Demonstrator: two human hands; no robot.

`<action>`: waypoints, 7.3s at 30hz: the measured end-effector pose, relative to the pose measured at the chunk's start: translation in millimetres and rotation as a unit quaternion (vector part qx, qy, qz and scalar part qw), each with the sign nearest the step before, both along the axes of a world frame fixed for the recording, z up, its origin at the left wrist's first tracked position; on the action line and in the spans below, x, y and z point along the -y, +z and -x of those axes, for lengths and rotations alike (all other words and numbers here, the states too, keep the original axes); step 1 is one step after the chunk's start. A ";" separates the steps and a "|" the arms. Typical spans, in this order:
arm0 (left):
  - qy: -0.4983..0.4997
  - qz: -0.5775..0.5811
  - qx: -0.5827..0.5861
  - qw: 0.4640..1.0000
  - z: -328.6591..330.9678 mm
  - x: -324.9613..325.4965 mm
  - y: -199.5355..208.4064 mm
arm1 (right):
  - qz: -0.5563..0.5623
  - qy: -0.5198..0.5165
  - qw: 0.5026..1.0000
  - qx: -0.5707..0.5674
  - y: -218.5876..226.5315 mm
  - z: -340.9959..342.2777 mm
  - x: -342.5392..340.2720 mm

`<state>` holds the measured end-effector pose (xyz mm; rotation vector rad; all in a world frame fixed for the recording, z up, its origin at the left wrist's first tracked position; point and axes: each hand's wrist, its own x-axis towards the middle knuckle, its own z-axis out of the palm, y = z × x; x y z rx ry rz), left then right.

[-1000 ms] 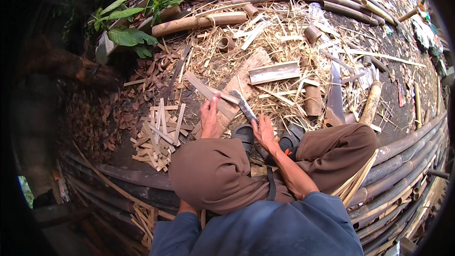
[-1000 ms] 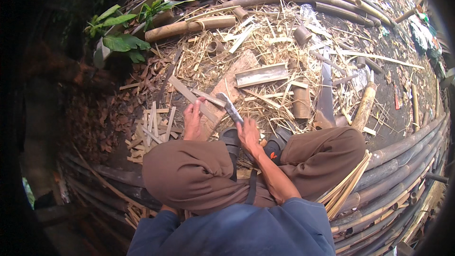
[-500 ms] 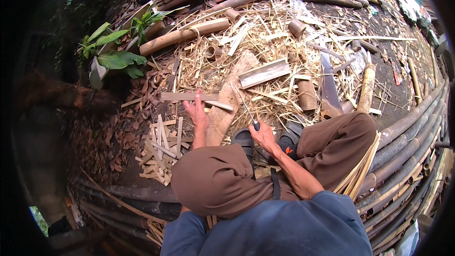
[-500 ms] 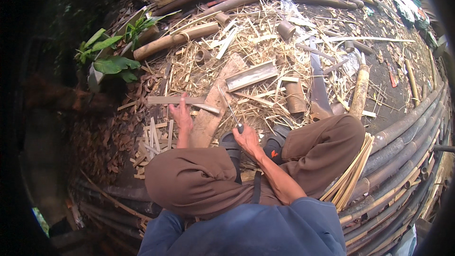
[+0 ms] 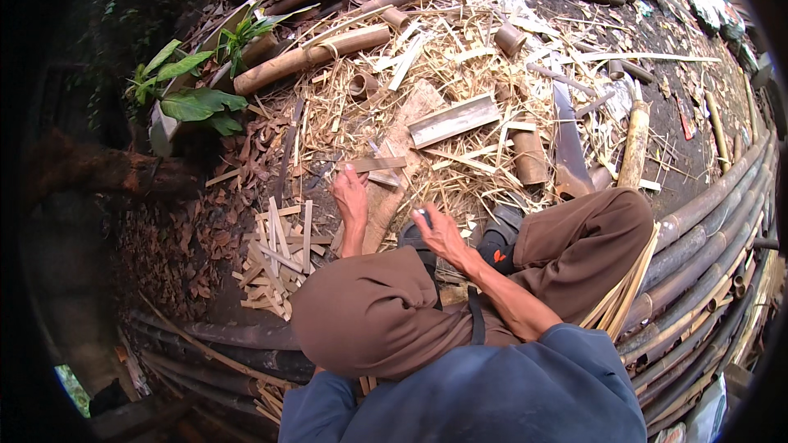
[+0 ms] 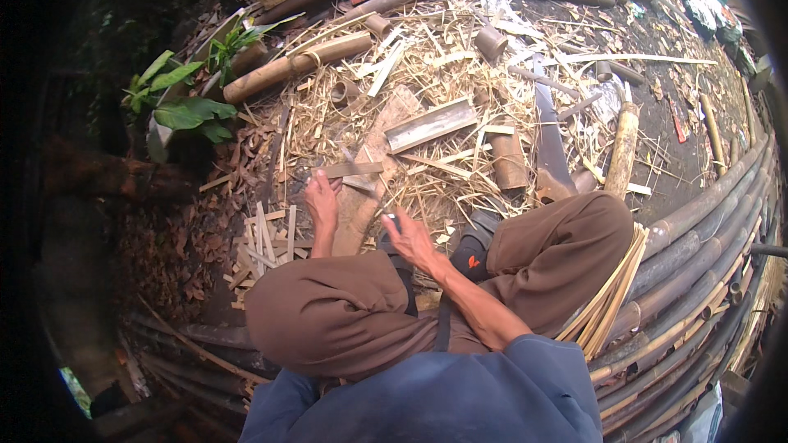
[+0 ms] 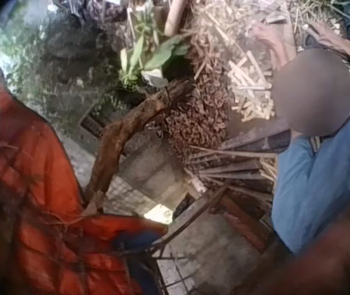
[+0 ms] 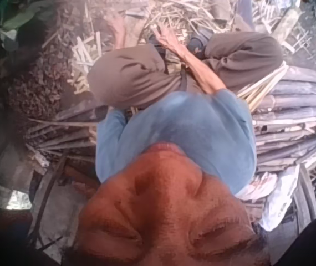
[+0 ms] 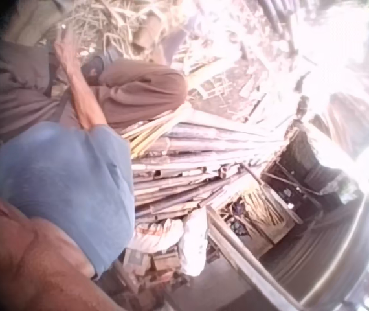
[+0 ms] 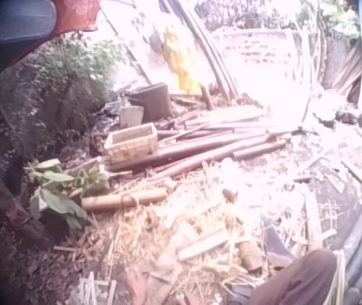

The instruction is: The person sits on the ground and uses a machete to repeatedly strike and split a piece of bamboo into smaller strips. The person holds the bamboo with one hand and swings the machete with the other, accumulating a pile of cut pieces.

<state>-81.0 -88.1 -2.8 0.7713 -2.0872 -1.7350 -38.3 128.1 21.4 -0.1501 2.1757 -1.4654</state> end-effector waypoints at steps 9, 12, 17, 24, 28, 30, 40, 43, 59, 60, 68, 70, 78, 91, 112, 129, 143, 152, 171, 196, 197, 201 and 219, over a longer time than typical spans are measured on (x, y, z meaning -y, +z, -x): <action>0.005 -0.002 -0.008 1.000 -7.2 -27.7 15.0 | -0.021 -0.022 0.999 -0.038 -22.3 4.3 4.4; -0.025 0.011 -0.020 0.999 -2.3 -40.1 29.8 | -0.052 -0.048 0.996 -0.059 -42.2 9.6 -4.1; -0.002 0.058 0.036 0.998 -3.3 -42.6 5.7 | -0.091 -0.048 0.995 -0.021 -58.4 0.5 -21.2; -0.040 0.020 0.027 0.999 43.6 -27.1 -62.8 | -0.078 -0.070 0.995 0.001 -71.8 7.2 -19.9; -0.011 -0.220 -0.070 0.973 37.8 -15.2 -15.3 | -0.047 -0.090 0.989 -0.106 -27.4 16.6 -27.4; -0.036 -0.212 0.005 0.977 19.9 -9.2 7.4 | -0.053 -0.053 0.985 -0.155 -23.3 39.4 -30.1; -0.133 -0.242 0.048 0.960 -56.5 -9.4 75.0 | -0.157 0.186 0.935 -0.257 26.6 61.5 5.8; -0.127 -0.285 0.019 0.950 -77.0 -21.9 92.8 | -0.240 0.212 0.926 -0.201 23.4 81.3 7.0; -0.107 -0.206 -0.060 0.971 -33.1 -16.1 110.6 | -0.034 0.025 0.977 -0.208 -20.9 55.8 9.2; -0.095 -0.222 -0.069 0.968 -34.1 -14.7 105.4 | 0.001 0.073 0.996 -0.049 22.6 56.7 20.7; -0.066 -0.303 -0.057 0.949 -26.0 -35.1 97.9 | 0.173 0.094 0.978 -0.070 73.7 51.9 42.8; -0.099 -0.295 -0.047 0.949 -30.5 -25.2 83.9 | 0.122 0.142 0.972 -0.143 74.8 54.1 38.2; -0.066 -0.342 0.000 0.937 -47.7 3.3 77.6 | 0.431 -0.227 0.872 -0.051 112.9 111.5 -12.1; -0.190 -0.256 -0.122 0.940 -12.2 -13.7 128.4 | 0.197 0.060 0.975 0.078 31.5 22.6 17.4; 0.156 0.044 0.144 0.976 -185.5 205.1 -16.1 | -0.123 0.059 0.964 -0.228 -52.5 21.3 -29.5; 0.245 -0.047 0.281 0.927 72.9 76.9 -186.2 | -0.192 0.013 0.979 -0.069 -40.1 -21.7 -40.8; 0.112 -0.130 -0.142 0.975 -9.8 16.9 23.0 | -0.182 -0.005 0.983 0.003 -13.5 -14.6 -36.8; 0.031 0.061 0.104 0.992 -43.8 14.6 31.9 | 0.022 0.075 0.997 0.003 14.9 -21.1 25.9; 0.064 -0.068 -0.054 0.994 1.9 9.7 -14.0 | -0.051 -0.142 0.989 -0.006 -75.8 -17.0 -18.0; -0.262 0.114 -0.070 0.956 -10.5 -38.5 17.8 | 0.180 -0.037 0.970 0.160 86.3 30.9 15.0; -0.270 0.122 -0.067 0.953 -9.6 -37.3 16.3 | 0.179 -0.039 0.969 0.165 84.9 30.8 15.4; -0.266 0.104 -0.114 0.952 -8.6 -40.2 15.8 | 0.181 -0.045 0.966 0.180 86.1 30.7 17.2; -0.271 0.101 -0.075 0.954 -8.2 -39.4 20.8 | 0.177 -0.044 0.966 0.184 83.8 31.1 16.6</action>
